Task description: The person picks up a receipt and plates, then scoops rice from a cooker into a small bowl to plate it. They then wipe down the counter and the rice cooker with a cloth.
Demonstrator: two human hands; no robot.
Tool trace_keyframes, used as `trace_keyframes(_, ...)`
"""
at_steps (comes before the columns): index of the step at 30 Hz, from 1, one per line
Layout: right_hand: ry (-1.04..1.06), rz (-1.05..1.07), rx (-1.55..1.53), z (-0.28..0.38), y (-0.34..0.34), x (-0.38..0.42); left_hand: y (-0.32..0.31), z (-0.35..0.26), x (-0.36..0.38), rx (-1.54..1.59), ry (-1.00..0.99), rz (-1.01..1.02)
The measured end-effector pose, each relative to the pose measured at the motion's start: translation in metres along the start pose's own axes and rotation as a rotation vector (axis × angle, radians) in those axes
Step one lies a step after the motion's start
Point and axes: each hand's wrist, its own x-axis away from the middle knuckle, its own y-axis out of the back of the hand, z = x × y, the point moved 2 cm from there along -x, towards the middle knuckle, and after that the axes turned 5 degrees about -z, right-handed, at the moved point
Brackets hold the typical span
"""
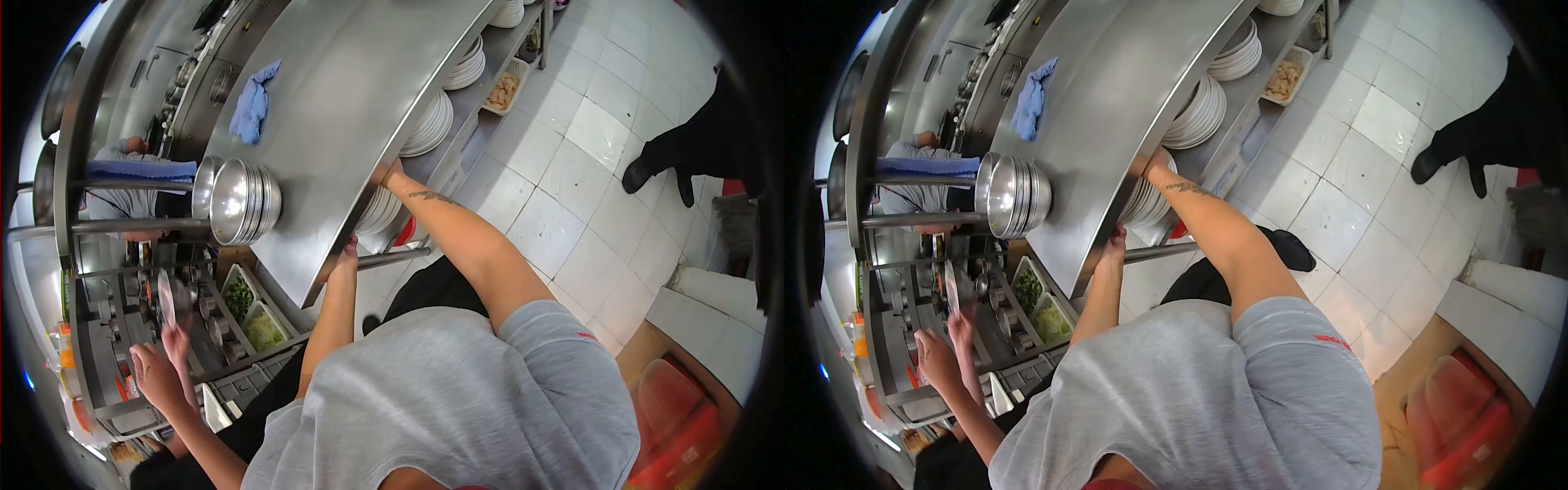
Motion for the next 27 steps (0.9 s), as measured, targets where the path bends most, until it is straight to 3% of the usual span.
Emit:
trace_keyframes(4,0.053,-0.006,-0.138,0.009,0.006,0.002,0.006,0.006,0.008,0.144,0.084,0.037)
trace_keyframes(7,0.053,-0.009,-0.292,0.011,0.035,0.014,0.040,0.024,0.001,0.157,0.136,0.198)
trace_keyframes(10,-0.204,-0.028,-0.230,0.029,0.080,0.028,0.038,0.021,0.000,0.035,0.056,0.123)
trace_keyframes(11,-0.305,-0.034,-0.194,0.032,0.099,0.031,0.044,0.029,-0.013,0.018,0.051,0.014)
trace_keyframes(14,-0.210,-0.097,-0.375,0.033,0.139,0.035,0.047,0.034,-0.038,0.004,0.036,-0.192)
trace_keyframes(17,-0.223,-0.232,-0.345,0.062,0.192,0.052,0.034,0.021,-0.042,0.031,0.029,-0.171)
trace_keyframes(22,-0.135,-0.356,-0.312,0.053,0.269,0.073,0.031,0.012,-0.039,0.039,0.030,-0.122)
trace_keyframes(27,-0.159,-0.428,-0.297,0.056,0.287,0.098,0.042,0.012,-0.051,0.017,0.056,-0.062)
